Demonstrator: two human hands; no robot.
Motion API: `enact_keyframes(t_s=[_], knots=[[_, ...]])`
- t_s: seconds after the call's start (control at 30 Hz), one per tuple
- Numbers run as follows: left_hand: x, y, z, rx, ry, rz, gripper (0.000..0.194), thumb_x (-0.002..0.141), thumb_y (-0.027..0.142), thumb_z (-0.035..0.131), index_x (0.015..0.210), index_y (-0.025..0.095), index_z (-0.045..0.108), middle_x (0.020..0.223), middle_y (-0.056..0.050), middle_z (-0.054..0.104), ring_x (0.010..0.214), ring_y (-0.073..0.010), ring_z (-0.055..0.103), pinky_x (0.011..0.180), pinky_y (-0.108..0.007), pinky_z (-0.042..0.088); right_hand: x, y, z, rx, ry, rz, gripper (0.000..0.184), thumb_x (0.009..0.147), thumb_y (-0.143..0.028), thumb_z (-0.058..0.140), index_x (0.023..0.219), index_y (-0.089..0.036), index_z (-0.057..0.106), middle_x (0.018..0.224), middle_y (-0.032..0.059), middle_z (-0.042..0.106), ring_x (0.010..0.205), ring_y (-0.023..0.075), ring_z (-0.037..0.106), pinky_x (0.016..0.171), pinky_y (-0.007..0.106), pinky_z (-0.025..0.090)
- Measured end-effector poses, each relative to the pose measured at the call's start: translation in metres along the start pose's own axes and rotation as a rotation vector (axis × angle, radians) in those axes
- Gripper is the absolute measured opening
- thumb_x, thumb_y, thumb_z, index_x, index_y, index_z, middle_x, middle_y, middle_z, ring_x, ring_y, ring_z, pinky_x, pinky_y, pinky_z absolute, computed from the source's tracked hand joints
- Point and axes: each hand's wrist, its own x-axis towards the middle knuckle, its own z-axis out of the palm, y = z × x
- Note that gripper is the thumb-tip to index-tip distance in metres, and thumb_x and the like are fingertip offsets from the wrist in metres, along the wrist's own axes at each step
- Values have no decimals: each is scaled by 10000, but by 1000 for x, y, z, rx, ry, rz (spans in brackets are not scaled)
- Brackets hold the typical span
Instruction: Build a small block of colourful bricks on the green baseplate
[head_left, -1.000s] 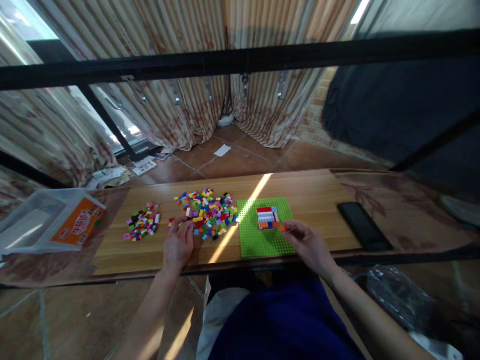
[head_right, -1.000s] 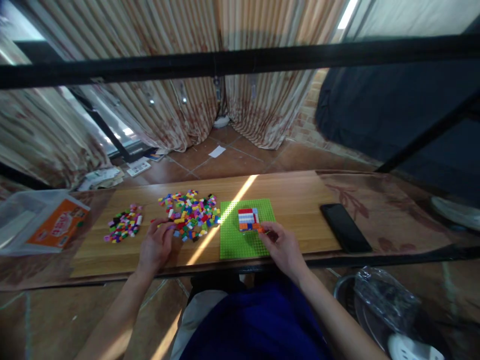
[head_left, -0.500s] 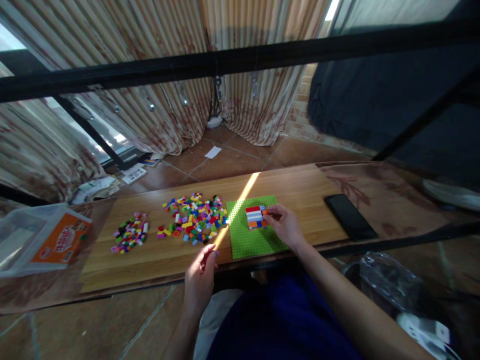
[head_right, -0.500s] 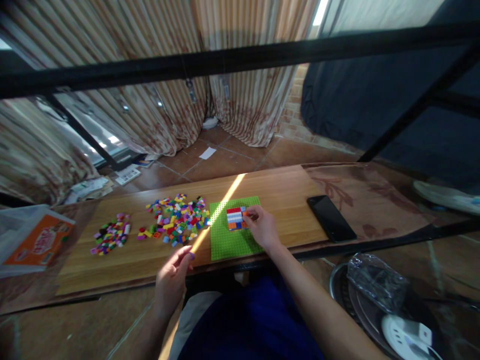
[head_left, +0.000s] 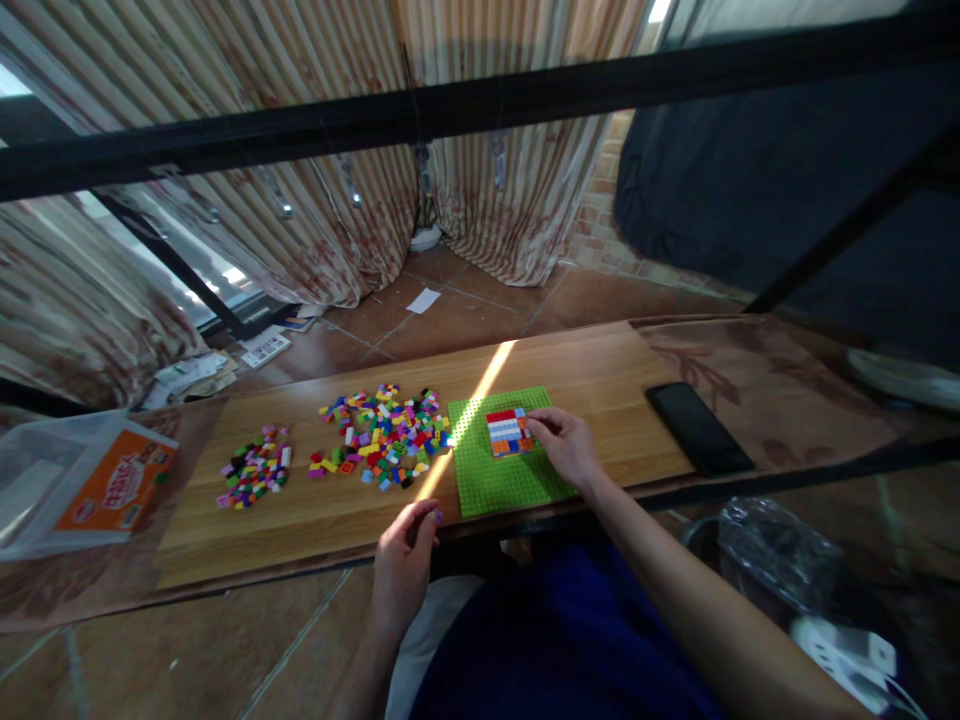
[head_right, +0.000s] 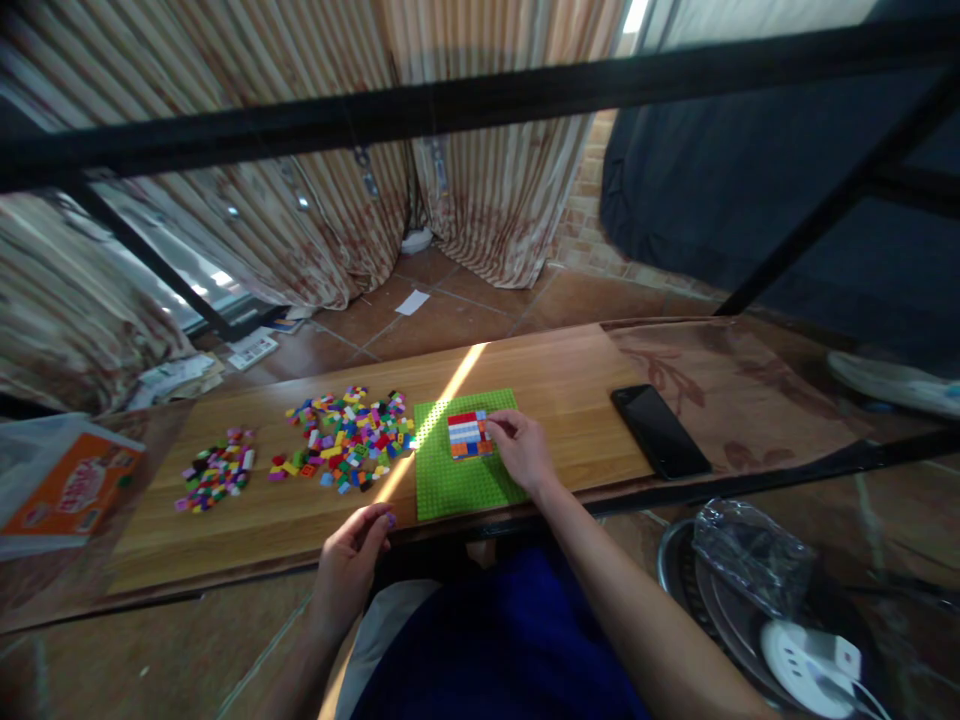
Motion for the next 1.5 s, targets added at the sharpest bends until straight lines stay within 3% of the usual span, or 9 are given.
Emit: enact_keyframes(t_s=[0.57,0.83,1.0,1.13,1.23,1.5], knots=[[-2,-4,5,-23,-42,-51,342,719,438,666,922,165,702,680,-15,669,571,-130,592,560,-231,475,12,5,13,88,81,208,336,636,-427,690,797,-132,701,707,64,706,604,164,621,543,257,466],[-3,22,20,-138,-123,-62,338,703,408,678,929,157,696,695,-19,669,547,-112,571,537,-226,462,6,-15,8,174,88,236,393,577,-482,721,761,-137,676,648,47,677,551,145,579,496,252,437],[1,38,43,-330,-144,-133,407,690,390,693,1004,134,651,720,-23,664,517,-85,548,508,-207,441,-17,-30,-10,234,111,87,364,665,-487,677,801,-150,655,713,49,675,634,149,592,578,266,470],[3,53,61,-462,-203,-162,417,700,390,692,1026,135,637,775,-44,679,524,-78,547,493,-195,410,-51,-48,-11,194,-141,-62,281,753,-415,642,912,-185,666,834,45,684,729,156,614,682,291,499],[3,63,71,-530,-267,-176,406,685,400,708,999,150,653,757,-35,672,556,-88,564,532,-205,427,-71,-59,-7,70,-245,-177,280,775,-345,646,1031,-232,650,917,29,662,773,152,608,713,295,501],[-1,71,84,-595,-313,-203,380,669,392,729,952,146,668,710,-25,652,563,-85,552,539,-200,412,-80,-60,-11,-85,-212,-312,140,835,-243,590,949,-253,671,908,32,645,788,160,606,746,298,494]])
